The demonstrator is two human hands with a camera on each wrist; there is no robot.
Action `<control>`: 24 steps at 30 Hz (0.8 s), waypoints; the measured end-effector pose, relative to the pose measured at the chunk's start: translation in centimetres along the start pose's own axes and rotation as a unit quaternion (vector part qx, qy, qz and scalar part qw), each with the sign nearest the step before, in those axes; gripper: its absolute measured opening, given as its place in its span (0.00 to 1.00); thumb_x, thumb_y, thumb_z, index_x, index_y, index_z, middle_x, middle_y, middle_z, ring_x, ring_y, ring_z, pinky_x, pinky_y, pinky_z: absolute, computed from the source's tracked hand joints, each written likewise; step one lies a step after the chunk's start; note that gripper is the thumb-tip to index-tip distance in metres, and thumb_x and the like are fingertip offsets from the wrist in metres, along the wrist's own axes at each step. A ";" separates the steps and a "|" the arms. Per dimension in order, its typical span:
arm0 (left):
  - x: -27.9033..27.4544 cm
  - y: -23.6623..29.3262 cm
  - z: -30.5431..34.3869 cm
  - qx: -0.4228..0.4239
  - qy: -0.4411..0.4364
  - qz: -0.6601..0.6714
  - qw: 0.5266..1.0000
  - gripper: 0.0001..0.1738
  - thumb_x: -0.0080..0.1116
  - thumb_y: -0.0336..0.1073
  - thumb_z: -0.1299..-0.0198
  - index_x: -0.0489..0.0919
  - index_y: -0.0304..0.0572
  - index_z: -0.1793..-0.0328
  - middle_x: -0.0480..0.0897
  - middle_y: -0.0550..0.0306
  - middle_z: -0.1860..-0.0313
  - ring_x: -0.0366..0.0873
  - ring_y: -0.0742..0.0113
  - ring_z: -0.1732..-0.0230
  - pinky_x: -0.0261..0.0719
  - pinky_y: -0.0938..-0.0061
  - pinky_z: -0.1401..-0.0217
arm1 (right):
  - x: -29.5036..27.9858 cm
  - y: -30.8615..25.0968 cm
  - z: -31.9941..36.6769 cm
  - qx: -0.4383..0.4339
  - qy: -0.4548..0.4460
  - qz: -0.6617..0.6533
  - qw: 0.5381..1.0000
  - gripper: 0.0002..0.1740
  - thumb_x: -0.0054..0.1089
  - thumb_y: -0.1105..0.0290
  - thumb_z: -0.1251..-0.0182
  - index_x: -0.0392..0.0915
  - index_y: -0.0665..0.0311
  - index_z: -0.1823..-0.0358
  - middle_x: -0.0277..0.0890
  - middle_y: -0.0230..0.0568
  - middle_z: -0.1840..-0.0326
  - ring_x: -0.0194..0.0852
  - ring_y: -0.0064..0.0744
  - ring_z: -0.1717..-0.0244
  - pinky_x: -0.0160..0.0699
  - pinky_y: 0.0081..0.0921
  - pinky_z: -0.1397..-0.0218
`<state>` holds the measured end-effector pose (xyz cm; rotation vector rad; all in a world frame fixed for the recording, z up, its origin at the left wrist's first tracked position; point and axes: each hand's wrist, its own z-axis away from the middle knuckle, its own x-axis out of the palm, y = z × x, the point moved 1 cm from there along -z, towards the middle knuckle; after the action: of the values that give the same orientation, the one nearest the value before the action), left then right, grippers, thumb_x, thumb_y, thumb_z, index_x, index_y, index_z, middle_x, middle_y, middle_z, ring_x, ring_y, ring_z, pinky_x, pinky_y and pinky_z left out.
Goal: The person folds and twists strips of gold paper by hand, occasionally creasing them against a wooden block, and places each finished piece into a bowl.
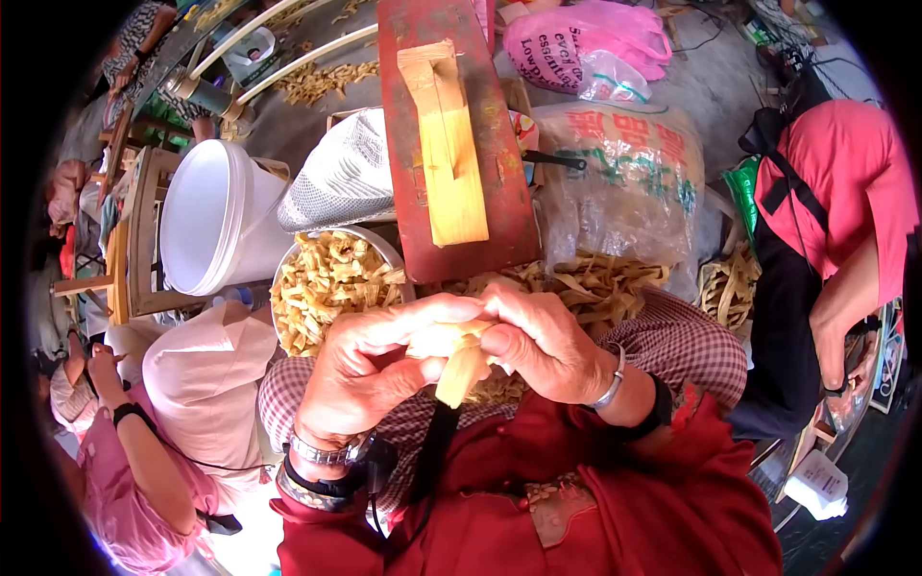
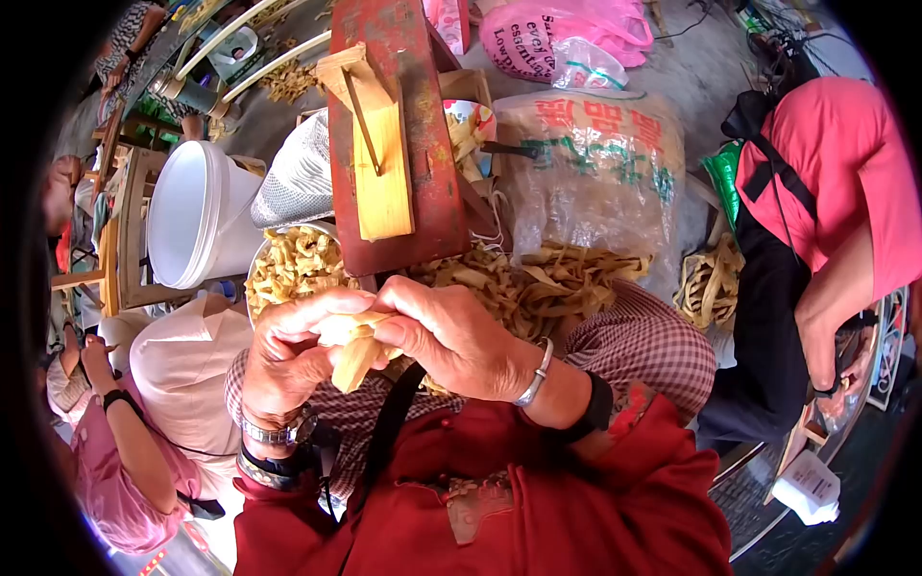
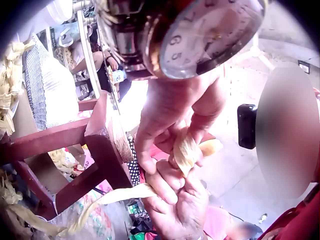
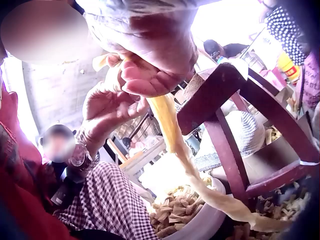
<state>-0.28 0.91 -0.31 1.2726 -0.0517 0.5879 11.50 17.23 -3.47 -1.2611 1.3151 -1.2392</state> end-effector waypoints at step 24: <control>-1.0 -0.7 -1.1 0.117 -0.012 0.292 0.949 0.26 0.43 0.45 0.29 0.74 0.21 0.49 0.77 0.44 0.51 0.70 0.70 0.71 0.84 0.59 0.60 | -2.3 1.2 1.1 -0.082 0.147 0.225 0.960 0.11 0.66 0.69 0.40 0.75 0.66 0.74 0.71 0.34 0.82 0.68 0.24 0.84 0.64 0.21 0.79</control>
<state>-1.16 1.38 -1.62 1.5000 -0.4006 1.1136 12.62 19.42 -4.85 -0.8337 1.8332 -1.0270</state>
